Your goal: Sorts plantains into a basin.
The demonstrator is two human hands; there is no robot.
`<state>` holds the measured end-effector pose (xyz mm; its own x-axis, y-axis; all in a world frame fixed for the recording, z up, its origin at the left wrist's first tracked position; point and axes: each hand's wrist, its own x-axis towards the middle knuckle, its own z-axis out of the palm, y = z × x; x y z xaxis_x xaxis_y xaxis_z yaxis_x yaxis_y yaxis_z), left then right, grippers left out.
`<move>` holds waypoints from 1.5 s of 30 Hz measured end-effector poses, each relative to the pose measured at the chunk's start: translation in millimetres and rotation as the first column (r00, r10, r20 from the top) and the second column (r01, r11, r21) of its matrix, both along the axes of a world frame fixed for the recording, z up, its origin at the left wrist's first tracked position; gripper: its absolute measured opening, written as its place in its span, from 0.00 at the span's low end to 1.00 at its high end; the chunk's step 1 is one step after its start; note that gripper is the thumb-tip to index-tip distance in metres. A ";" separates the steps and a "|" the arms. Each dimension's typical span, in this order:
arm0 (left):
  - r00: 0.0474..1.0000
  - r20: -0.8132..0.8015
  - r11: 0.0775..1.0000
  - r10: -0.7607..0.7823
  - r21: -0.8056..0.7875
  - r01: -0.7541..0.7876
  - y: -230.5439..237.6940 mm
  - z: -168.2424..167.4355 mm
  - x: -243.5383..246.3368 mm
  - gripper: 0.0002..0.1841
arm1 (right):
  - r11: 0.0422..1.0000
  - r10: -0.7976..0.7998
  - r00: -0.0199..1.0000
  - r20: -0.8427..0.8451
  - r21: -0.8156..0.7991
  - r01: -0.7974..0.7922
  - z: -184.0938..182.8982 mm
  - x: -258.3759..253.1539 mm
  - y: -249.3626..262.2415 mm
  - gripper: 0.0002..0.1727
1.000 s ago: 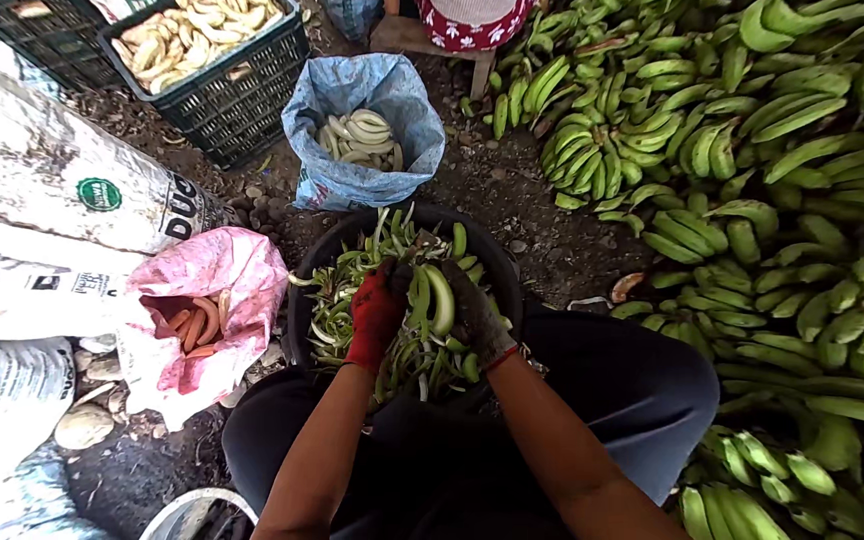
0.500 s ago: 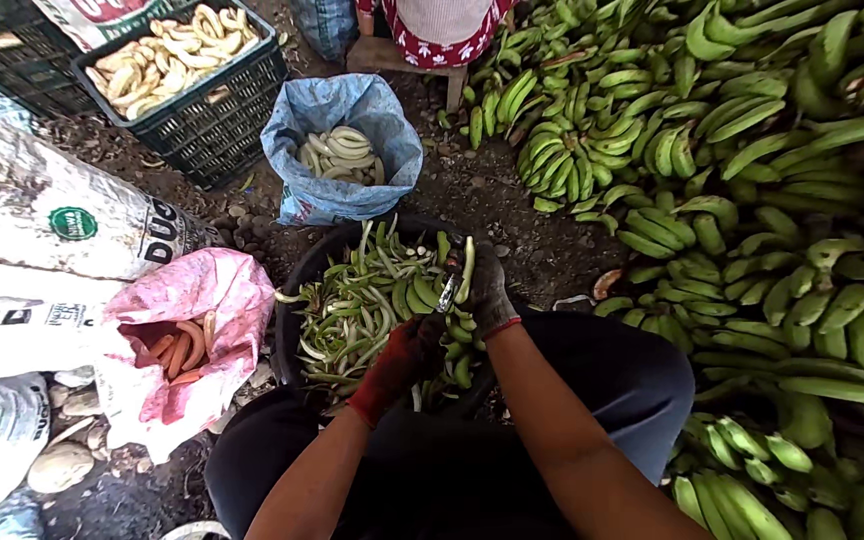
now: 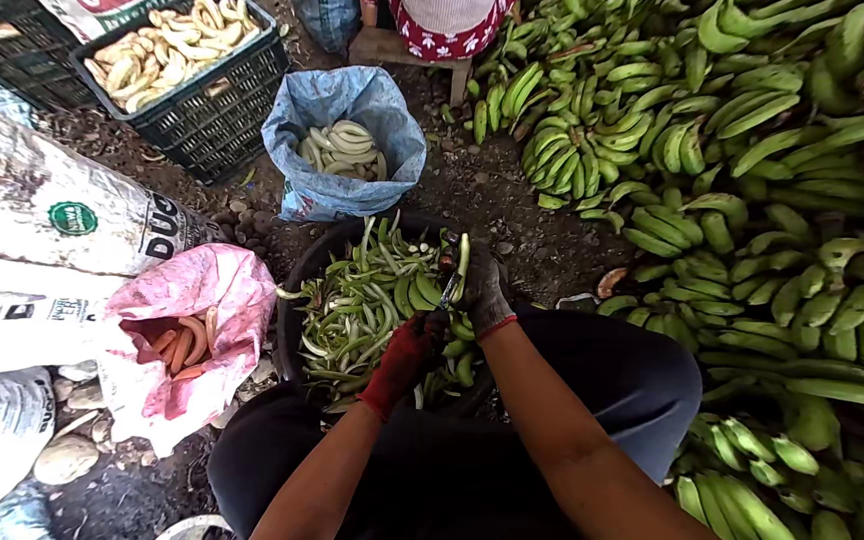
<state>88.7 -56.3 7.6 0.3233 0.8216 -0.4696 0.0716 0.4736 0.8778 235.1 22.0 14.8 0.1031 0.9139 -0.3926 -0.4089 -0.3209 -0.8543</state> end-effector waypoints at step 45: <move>0.966 0.241 0.954 -0.096 -0.253 0.159 26.2 -16.5 -32.6 0.09 | 0.941 0.333 0.863 -0.379 0.070 -0.332 -40.6 0.6 -30.7 0.28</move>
